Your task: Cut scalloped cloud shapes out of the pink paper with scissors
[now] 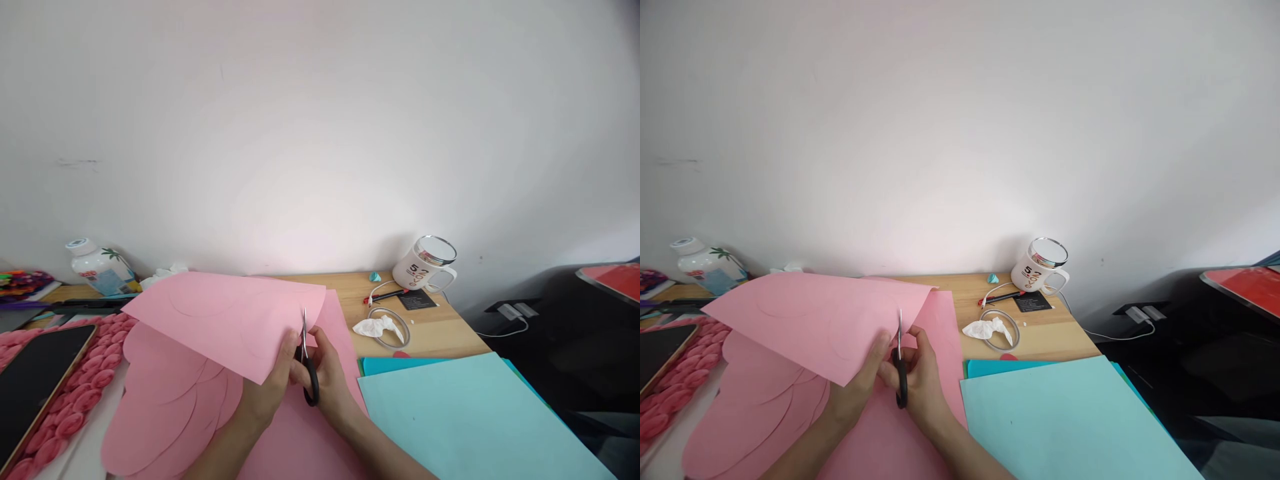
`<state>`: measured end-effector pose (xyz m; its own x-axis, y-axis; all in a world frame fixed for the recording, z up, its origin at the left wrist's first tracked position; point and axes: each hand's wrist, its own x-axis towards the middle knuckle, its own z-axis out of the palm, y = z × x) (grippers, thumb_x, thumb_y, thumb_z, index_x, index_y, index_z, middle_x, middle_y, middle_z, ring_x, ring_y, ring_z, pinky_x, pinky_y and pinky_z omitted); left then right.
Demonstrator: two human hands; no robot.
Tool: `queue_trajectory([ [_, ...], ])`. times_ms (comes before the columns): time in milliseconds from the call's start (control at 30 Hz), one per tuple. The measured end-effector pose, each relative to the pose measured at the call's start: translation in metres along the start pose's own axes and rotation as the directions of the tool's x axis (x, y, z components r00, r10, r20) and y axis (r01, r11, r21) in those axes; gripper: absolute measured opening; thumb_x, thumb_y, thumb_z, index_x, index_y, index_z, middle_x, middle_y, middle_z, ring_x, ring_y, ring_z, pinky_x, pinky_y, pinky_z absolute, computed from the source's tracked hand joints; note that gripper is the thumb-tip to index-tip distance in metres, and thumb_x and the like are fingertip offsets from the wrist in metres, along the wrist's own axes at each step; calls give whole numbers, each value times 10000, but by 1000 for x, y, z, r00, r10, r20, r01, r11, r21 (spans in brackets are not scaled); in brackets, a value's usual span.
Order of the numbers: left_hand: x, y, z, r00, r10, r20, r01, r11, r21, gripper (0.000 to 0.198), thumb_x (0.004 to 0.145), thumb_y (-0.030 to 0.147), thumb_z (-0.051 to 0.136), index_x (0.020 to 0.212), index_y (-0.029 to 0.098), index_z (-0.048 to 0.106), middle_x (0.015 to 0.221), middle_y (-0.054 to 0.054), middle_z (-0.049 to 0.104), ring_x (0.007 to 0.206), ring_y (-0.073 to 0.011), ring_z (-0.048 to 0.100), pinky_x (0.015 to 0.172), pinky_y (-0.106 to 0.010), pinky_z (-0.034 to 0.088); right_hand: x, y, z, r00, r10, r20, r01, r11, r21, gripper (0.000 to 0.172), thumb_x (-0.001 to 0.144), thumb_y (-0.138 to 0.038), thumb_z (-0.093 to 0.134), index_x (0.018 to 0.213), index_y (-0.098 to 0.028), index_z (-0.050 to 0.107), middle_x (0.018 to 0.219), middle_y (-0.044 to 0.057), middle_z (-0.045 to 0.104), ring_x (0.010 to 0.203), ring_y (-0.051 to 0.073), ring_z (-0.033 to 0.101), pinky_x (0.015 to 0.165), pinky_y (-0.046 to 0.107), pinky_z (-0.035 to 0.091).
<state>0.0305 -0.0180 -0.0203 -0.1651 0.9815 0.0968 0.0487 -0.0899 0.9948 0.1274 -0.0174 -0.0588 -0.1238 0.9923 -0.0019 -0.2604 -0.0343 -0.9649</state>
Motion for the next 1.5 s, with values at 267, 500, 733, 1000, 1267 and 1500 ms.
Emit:
queue_trajectory([
  [267,3,1,-2,999,-42,20,45,990,-131,259,684,406,675,808,178,676,793,-47,707,785,-220,670,715,-306,566,1,-13,-2,997,-15,75,9,997,79,555,597,-439,770,959,-224,409,602,-61,477,530,105,372,476,206,286],
  [500,4,3,-2,995,-30,92,39,994,-102,238,714,420,642,629,198,657,579,-16,647,577,-180,638,543,-272,555,-2,-16,0,993,-63,103,49,990,130,518,614,-435,767,932,-218,422,600,-71,421,529,92,319,487,211,270],
  [733,3,2,-4,997,-20,68,26,996,-91,220,701,421,654,731,204,676,706,-37,692,698,-215,664,656,-311,569,-3,-14,0,995,-53,87,42,992,121,547,593,-442,774,937,-226,407,621,-61,435,533,101,342,479,215,273],
  [1000,3,8,-3,996,-10,84,16,997,-75,211,706,392,647,643,191,639,553,0,606,552,-169,605,551,-280,537,-1,-11,-1,996,-54,64,50,997,66,526,618,-414,760,962,-218,413,585,-70,456,519,99,362,484,213,312],
  [1267,0,22,1,996,-25,87,34,994,-106,234,737,321,602,541,198,573,433,49,472,414,-104,489,424,-223,447,-1,-10,-3,997,-56,59,53,997,60,548,618,-405,770,987,-203,419,562,-81,449,480,80,324,471,209,296],
  [1500,0,22,1,994,-50,92,60,993,-106,213,731,326,600,557,204,585,426,49,476,395,-107,474,398,-229,431,-2,-9,-2,997,-61,52,58,997,59,555,617,-428,769,976,-202,410,520,-104,401,447,69,293,459,209,294],
])
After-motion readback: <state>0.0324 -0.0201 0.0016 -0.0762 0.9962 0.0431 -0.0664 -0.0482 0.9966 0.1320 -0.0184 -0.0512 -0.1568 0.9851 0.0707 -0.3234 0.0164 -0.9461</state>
